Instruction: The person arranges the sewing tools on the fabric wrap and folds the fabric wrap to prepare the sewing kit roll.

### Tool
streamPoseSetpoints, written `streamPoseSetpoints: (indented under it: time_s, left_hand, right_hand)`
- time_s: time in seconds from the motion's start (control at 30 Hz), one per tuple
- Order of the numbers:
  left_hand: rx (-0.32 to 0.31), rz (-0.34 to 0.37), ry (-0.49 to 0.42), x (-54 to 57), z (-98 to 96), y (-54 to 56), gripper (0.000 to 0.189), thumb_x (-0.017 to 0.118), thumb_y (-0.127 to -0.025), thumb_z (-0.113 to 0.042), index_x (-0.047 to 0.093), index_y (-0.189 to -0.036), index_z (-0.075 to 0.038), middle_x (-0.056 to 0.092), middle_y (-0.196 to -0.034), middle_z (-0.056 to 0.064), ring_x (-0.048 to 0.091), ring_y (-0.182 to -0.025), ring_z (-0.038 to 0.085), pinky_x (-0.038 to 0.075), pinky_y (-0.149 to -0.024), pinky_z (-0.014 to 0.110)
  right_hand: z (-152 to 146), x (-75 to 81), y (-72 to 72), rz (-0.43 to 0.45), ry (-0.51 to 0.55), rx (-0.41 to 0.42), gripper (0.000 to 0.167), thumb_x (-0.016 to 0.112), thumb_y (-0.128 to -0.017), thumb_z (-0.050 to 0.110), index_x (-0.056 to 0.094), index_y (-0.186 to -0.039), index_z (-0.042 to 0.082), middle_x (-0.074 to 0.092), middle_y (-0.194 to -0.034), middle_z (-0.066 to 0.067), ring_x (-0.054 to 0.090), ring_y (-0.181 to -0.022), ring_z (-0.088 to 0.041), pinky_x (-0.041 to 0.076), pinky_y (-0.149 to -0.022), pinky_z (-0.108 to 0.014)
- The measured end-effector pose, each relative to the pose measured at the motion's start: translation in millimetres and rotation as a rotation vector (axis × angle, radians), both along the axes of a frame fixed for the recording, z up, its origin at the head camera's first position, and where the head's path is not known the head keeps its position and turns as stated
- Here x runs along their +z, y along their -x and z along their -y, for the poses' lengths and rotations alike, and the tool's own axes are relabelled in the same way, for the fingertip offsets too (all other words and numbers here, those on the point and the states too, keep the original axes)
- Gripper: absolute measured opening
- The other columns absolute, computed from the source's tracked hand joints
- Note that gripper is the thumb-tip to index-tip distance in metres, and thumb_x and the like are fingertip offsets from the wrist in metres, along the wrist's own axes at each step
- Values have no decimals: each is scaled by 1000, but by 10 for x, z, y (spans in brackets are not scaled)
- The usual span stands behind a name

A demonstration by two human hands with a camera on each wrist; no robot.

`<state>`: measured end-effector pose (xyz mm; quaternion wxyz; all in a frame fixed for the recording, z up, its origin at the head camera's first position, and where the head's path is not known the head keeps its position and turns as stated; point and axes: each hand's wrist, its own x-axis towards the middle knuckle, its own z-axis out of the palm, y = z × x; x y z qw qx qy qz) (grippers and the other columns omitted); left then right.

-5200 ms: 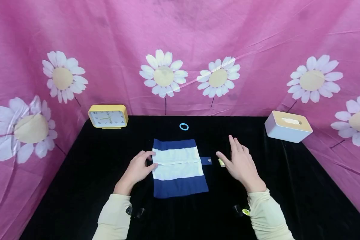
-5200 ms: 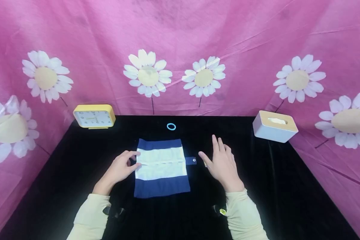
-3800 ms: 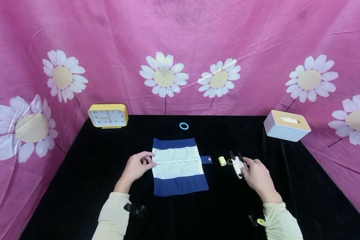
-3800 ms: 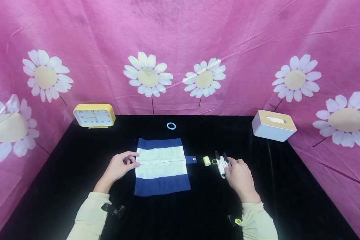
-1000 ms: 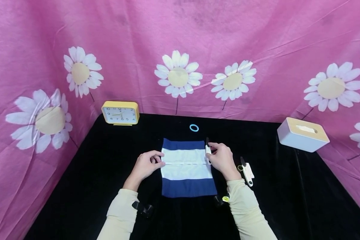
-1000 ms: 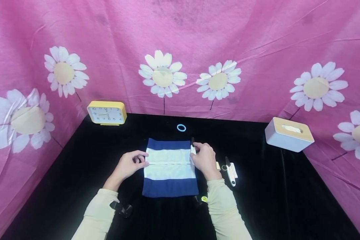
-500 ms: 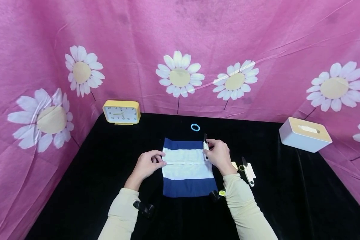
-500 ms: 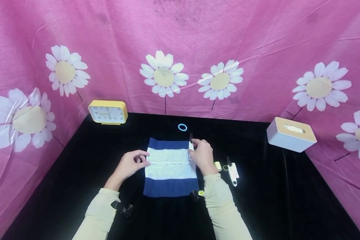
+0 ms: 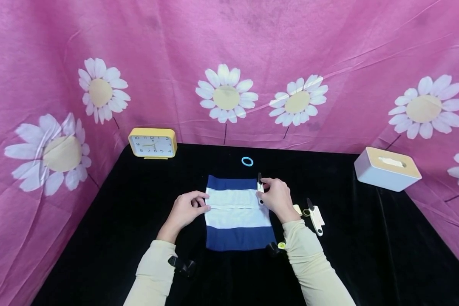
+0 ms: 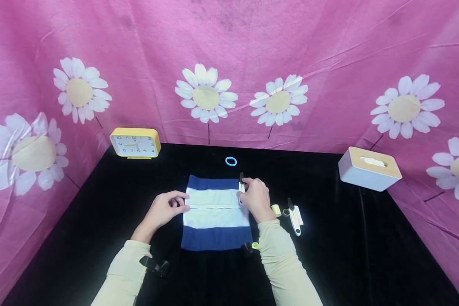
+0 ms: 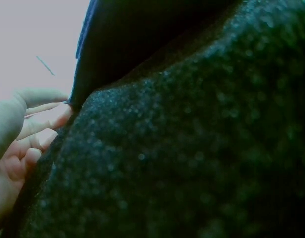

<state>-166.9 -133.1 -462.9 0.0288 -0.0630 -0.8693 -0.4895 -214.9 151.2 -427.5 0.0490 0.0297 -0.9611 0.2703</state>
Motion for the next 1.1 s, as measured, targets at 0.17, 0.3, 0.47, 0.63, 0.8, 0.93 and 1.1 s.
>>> streamPoseSetpoints:
  time_s: [0.17,0.3,0.47,0.63,0.8,0.93,1.1]
  left_hand:
    - [4,4,2,-2,-1,-1,22,84,-78,-9,76,-100,-9,66,-74,-1,48,-61,8,39,-60,22]
    - [4,3,6,-9,0,0,23,84,-78,-10,77,-99,-10,66,-74,-1,48,-61,8,40,-60,21]
    - [-5,-6,3,-3,-1,-1,22,84,-78,-9,76,-99,-9,67,-73,-1,48,-60,8,39,-59,22]
    - [-4,3,1,8,-1,-3,22,84,-79,-10,76,-99,-9,66,-74,-1,48,-61,9,39,-59,22]
    - [1,1,8,15,-1,-7,22,84,-78,-11,77,-99,-10,67,-74,-1,48,-61,9,39,-60,22]
    - [1,1,7,15,-2,-10,22,84,-78,-10,76,-99,-10,67,-74,-1,48,-61,9,39,-60,22]
    - [-1,6,5,6,-4,-9,22,84,-79,-10,76,-99,-10,66,-74,-1,48,-61,8,39,-60,22]
  right_hand:
    - [11,-10,1,-7,-7,-2,46,78,-81,17,70,-125,5,75,-102,-12,67,-99,-32,52,-86,-47]
    - [11,-18,-1,-15,-10,0,46,79,-81,16,70,-125,5,75,-103,-13,67,-99,-33,53,-85,-47]
    - [11,-12,1,-16,-18,6,47,78,-81,17,70,-125,5,75,-102,-13,67,-99,-33,53,-86,-47]
    - [7,3,6,6,-18,8,48,78,-81,17,69,-126,3,76,-98,-11,68,-95,-31,53,-85,-46]
    - [13,25,-3,41,-21,9,50,79,-82,18,66,-128,1,75,-91,-8,68,-87,-25,53,-84,-44]
    - [14,26,-10,51,-37,15,49,78,-83,18,66,-127,0,74,-87,-8,66,-79,-22,53,-80,-42]
    - [16,23,-21,75,-37,4,47,77,-85,18,67,-127,0,73,-85,-7,64,-72,-18,53,-73,-39]
